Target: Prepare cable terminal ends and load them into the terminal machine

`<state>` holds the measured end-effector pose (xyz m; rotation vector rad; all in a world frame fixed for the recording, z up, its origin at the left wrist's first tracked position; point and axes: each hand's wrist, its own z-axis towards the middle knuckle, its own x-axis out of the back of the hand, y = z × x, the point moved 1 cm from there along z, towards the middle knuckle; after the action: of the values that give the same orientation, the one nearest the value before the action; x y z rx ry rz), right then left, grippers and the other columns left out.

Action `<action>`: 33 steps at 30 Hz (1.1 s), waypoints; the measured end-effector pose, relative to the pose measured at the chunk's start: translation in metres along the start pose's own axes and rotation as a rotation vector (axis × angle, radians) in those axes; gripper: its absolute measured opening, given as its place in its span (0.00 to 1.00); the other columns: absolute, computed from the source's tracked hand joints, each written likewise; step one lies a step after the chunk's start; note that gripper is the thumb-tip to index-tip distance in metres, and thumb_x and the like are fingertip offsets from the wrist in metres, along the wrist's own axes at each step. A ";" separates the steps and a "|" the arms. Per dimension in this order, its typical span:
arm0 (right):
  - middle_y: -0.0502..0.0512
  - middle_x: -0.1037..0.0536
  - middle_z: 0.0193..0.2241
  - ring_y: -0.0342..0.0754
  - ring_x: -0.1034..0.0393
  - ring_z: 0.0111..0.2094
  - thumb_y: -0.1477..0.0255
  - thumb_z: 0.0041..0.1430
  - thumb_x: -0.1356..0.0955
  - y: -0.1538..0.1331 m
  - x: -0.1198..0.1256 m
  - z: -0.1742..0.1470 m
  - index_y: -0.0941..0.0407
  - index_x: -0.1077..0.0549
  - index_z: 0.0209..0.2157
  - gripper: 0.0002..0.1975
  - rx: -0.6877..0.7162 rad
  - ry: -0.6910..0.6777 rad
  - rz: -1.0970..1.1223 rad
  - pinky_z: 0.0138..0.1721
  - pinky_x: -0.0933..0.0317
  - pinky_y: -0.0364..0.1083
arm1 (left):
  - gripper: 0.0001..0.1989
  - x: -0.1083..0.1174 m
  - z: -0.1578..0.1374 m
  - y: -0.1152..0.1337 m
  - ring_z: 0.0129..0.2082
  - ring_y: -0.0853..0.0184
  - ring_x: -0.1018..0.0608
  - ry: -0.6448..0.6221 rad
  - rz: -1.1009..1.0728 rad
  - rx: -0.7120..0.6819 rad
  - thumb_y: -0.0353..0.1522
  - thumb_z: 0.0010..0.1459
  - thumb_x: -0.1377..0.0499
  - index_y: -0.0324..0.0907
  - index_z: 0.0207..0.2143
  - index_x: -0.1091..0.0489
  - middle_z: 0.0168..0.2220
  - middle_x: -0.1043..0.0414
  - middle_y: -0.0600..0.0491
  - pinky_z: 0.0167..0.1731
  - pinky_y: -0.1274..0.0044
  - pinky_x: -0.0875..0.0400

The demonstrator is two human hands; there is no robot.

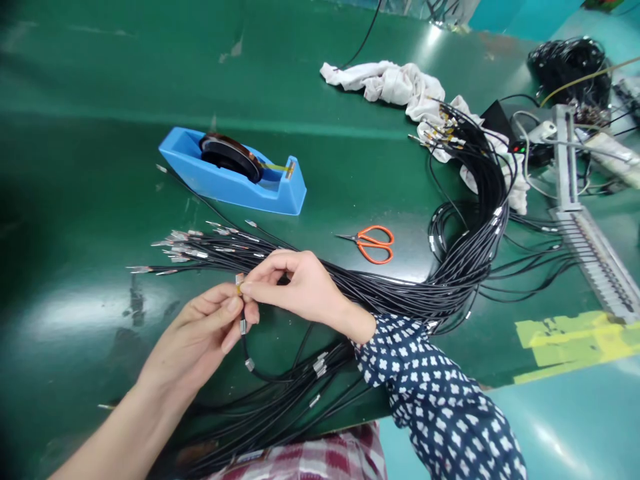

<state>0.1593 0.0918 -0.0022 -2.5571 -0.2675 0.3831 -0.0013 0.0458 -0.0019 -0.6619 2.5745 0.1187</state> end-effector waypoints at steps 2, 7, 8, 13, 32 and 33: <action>0.51 0.26 0.29 0.40 0.32 0.27 0.67 0.52 0.25 0.003 -0.001 0.000 0.59 0.24 0.29 0.10 0.002 0.004 0.026 0.30 0.38 0.42 | 0.10 0.000 0.000 -0.002 0.13 0.81 0.36 -0.005 0.004 -0.001 0.35 0.53 0.33 0.37 0.29 0.27 0.23 0.26 0.53 0.15 0.87 0.44; 0.50 0.28 0.29 0.39 0.36 0.25 0.67 0.51 0.25 0.005 -0.004 0.000 0.59 0.26 0.28 0.10 0.061 0.036 0.028 0.27 0.39 0.41 | 0.10 -0.002 -0.001 -0.003 0.15 0.80 0.39 0.026 0.007 -0.007 0.36 0.54 0.34 0.37 0.31 0.28 0.22 0.28 0.54 0.16 0.86 0.46; 0.50 0.29 0.29 0.38 0.37 0.24 0.68 0.51 0.25 0.005 -0.005 0.000 0.59 0.26 0.27 0.10 0.084 0.053 0.008 0.27 0.40 0.41 | 0.10 -0.002 -0.001 -0.004 0.16 0.80 0.39 0.029 0.010 -0.004 0.35 0.54 0.34 0.38 0.32 0.29 0.23 0.28 0.55 0.16 0.87 0.47; 0.51 0.29 0.29 0.38 0.38 0.23 0.73 0.52 0.28 0.003 -0.008 -0.002 0.58 0.27 0.25 0.06 0.176 0.126 -0.115 0.25 0.41 0.41 | 0.12 -0.002 0.003 -0.004 0.16 0.81 0.40 0.095 0.083 -0.070 0.33 0.49 0.31 0.38 0.30 0.30 0.24 0.32 0.58 0.16 0.86 0.48; 0.51 0.27 0.27 0.40 0.33 0.24 0.66 0.50 0.24 0.006 0.006 0.005 0.58 0.24 0.28 0.11 0.024 -0.056 0.084 0.26 0.38 0.40 | 0.10 -0.003 0.004 -0.008 0.14 0.79 0.37 0.078 0.092 -0.175 0.35 0.52 0.33 0.36 0.29 0.27 0.24 0.25 0.52 0.17 0.83 0.46; 0.50 0.27 0.26 0.40 0.32 0.23 0.66 0.51 0.24 0.006 0.007 0.005 0.58 0.24 0.28 0.11 0.008 -0.079 0.096 0.25 0.39 0.41 | 0.10 -0.004 0.005 -0.009 0.14 0.79 0.37 0.063 0.076 -0.176 0.35 0.52 0.33 0.36 0.29 0.27 0.24 0.25 0.52 0.17 0.83 0.46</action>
<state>0.1647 0.0911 -0.0109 -2.5562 -0.1715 0.5217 0.0085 0.0406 -0.0043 -0.6402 2.6714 0.3578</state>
